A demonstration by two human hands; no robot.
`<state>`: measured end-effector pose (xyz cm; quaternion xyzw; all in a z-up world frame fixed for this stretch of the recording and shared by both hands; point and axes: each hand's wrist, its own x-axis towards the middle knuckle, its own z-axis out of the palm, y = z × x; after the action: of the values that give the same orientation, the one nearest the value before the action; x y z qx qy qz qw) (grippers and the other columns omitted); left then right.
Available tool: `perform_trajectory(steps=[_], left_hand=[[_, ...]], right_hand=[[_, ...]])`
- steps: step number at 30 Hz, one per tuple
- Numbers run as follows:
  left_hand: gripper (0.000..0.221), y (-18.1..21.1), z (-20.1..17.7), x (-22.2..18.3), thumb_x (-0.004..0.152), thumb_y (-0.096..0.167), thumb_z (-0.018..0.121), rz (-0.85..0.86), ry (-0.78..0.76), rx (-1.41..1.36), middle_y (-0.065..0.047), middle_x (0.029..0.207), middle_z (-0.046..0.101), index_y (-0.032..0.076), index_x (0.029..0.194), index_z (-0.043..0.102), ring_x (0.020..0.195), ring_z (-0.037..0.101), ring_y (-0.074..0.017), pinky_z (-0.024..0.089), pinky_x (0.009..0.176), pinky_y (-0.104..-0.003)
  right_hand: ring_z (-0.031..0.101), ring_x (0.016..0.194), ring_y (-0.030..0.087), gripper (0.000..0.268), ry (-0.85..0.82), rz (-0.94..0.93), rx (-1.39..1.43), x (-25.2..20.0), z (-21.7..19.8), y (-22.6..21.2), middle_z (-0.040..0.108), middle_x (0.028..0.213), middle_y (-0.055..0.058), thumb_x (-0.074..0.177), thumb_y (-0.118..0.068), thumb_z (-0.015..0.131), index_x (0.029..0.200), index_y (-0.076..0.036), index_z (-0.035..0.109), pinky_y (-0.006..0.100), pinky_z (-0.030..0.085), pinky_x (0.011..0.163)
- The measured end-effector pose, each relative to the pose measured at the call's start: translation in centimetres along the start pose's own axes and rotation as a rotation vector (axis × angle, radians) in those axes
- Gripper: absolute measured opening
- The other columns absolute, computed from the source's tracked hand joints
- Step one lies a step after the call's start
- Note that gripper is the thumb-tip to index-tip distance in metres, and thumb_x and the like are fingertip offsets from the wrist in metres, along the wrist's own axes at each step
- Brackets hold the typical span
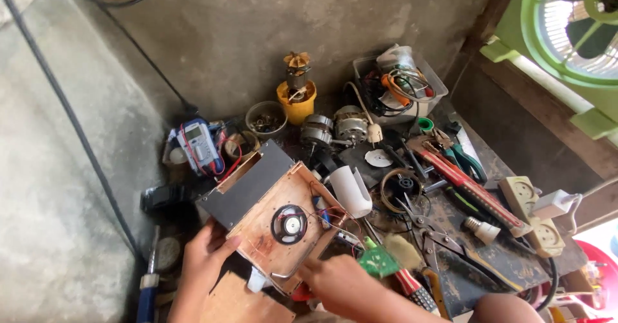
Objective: Assembling an electronic device by securing a metal plate with a screwdriver and fitting the components into a wooden box.
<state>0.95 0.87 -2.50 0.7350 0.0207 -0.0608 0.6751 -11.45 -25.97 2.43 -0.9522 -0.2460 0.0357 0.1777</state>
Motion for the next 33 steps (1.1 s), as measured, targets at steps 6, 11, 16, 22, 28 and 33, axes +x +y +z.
perform_trajectory(steps=[6,11,16,22,28,33], left_hand=[[0.068,1.6,0.2,-0.4,0.077,-0.005,0.077,-0.061,0.011,0.053,-0.023,0.118,0.075,-0.007,0.142,0.058,0.099,0.071,-0.0279,0.056,0.089,-0.036],[0.07,1.9,0.2,-0.6,0.077,-0.007,0.075,-0.079,-0.003,0.041,-0.025,0.119,0.075,-0.007,0.144,0.055,0.102,0.072,-0.0289,0.056,0.092,-0.036],[0.066,2.1,0.3,-0.9,0.077,-0.008,0.075,-0.091,0.005,0.065,-0.023,0.121,0.074,-0.008,0.141,0.057,0.103,0.071,-0.0279,0.054,0.094,-0.036],[0.063,3.8,1.0,-1.7,0.079,-0.01,0.073,-0.143,0.04,0.074,-0.021,0.124,0.074,-0.008,0.14,0.058,0.106,0.07,-0.0276,0.054,0.096,-0.036],[0.066,3.9,1.0,-1.7,0.079,-0.008,0.073,-0.151,0.03,0.085,-0.021,0.123,0.074,-0.006,0.142,0.057,0.106,0.07,-0.0272,0.054,0.096,-0.036],[0.065,4.1,1.1,-1.8,0.078,-0.009,0.073,-0.134,0.034,0.065,-0.02,0.123,0.074,-0.006,0.142,0.058,0.105,0.07,-0.0264,0.053,0.096,-0.035]], right_hand=[[0.068,0.059,0.038,0.035,-0.013,-0.058,-0.015,1.4,0.1,1.0,0.065,0.129,0.014,0.086,-0.008,0.065,0.119,0.002,0.065,0.043,0.054,0.054],[0.066,0.069,0.032,0.016,-0.064,0.058,0.099,1.5,0.0,2.2,0.071,0.092,0.001,0.081,-0.008,0.065,0.097,-0.01,0.063,0.041,0.047,0.056],[0.06,0.068,0.036,0.058,-0.208,0.041,0.118,2.0,0.3,2.5,0.058,0.129,0.007,0.073,-0.007,0.066,0.13,-0.008,0.06,0.041,0.046,0.058],[0.057,0.06,0.035,0.07,-0.289,0.083,0.056,2.5,0.2,2.7,0.048,0.134,0.014,0.07,-0.008,0.064,0.139,-0.004,0.056,0.039,0.041,0.05],[0.063,0.068,0.035,0.044,-0.141,0.128,0.08,2.6,2.0,3.4,0.06,0.113,0.009,0.074,-0.008,0.063,0.118,-0.008,0.064,0.042,0.046,0.052],[0.064,0.081,0.03,0.031,-0.041,0.173,0.161,2.7,2.0,3.7,0.063,0.104,0.004,0.076,-0.004,0.065,0.104,-0.015,0.073,0.041,0.052,0.064]])
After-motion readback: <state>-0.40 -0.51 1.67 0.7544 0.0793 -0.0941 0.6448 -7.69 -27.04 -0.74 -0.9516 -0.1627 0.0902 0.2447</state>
